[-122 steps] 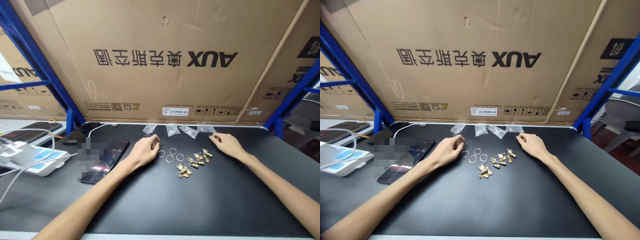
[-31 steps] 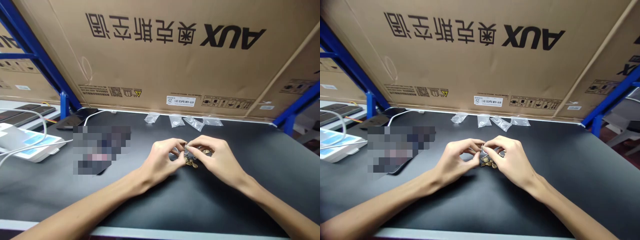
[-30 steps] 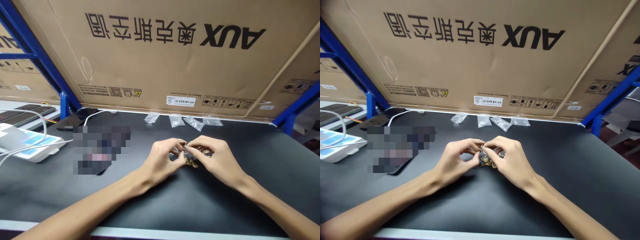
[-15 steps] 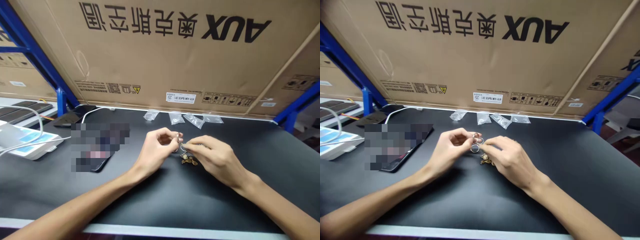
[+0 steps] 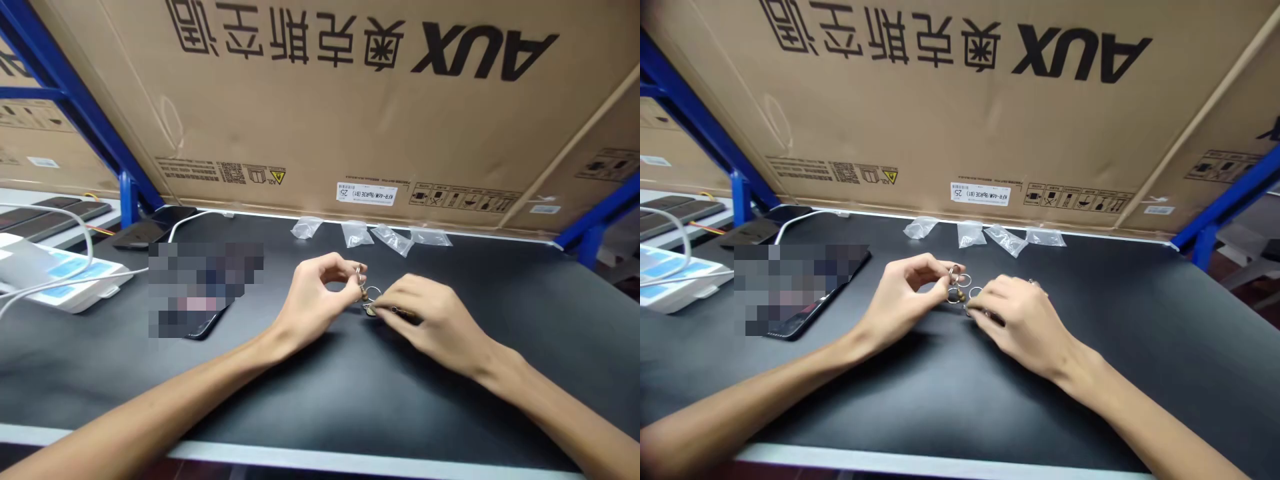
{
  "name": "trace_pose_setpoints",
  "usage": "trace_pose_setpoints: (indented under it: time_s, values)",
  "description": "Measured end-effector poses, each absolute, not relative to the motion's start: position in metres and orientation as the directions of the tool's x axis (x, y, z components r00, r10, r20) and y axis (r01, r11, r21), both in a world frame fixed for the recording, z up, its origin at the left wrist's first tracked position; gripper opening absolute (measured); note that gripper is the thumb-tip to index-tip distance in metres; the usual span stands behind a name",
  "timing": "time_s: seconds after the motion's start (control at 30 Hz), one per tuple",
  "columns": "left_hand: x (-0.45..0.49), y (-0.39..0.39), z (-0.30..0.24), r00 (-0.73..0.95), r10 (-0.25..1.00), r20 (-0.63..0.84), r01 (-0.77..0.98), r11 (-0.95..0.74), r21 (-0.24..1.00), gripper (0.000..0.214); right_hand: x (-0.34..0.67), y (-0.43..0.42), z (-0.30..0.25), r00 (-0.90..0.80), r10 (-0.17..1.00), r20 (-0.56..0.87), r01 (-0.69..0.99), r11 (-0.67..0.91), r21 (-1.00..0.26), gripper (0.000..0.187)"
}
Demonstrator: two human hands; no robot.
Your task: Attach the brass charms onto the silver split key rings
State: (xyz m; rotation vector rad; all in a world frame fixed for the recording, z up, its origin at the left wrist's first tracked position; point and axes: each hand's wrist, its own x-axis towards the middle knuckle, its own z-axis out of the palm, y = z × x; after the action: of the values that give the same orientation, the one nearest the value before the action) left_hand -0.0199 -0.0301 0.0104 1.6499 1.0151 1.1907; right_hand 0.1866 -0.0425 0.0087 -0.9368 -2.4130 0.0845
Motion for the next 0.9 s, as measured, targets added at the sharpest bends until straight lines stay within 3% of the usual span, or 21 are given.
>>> trace_pose_setpoints:
  time_s: [0.1, 0.17, 0.3, 0.5, 0.8, 0.9]
  values:
    - [-0.018, -0.034, 0.012, 0.278, 0.893, 0.355, 0.274, -0.428, 0.861, 0.007, 0.185, -0.046, 0.018, -0.346, 0.825, 0.446, 0.616, 0.558, -0.555, 0.014]
    - [-0.016, -0.037, 0.011, 0.325, 0.852, 0.41, 0.322, -0.507, 0.8, 0.007, 0.184, -0.048, 0.022, -0.273, 0.864, 0.424, 0.608, 0.496, -0.62, 0.014]
    - [-0.012, -0.04, 0.008, 0.386, 0.768, 0.51, 0.327, -0.631, 0.703, 0.009, 0.182, -0.051, 0.022, -0.309, 0.827, 0.47, 0.587, 0.554, -0.59, 0.012]
    - [-0.014, -0.04, 0.008, 0.376, 0.785, 0.492, 0.399, -0.616, 0.679, 0.007, 0.177, -0.054, 0.016, -0.376, 0.656, 0.655, 0.558, 0.724, -0.405, 0.01]
    - [-0.015, -0.038, 0.007, 0.375, 0.797, 0.473, 0.344, -0.593, 0.728, 0.009, 0.176, -0.053, 0.017, -0.242, 0.826, 0.509, 0.614, 0.536, -0.579, 0.01]
    - [-0.015, -0.039, 0.006, 0.393, 0.785, 0.479, 0.338, -0.608, 0.718, 0.009, 0.177, -0.053, 0.018, -0.265, 0.824, 0.501, 0.59, 0.55, -0.592, 0.012]
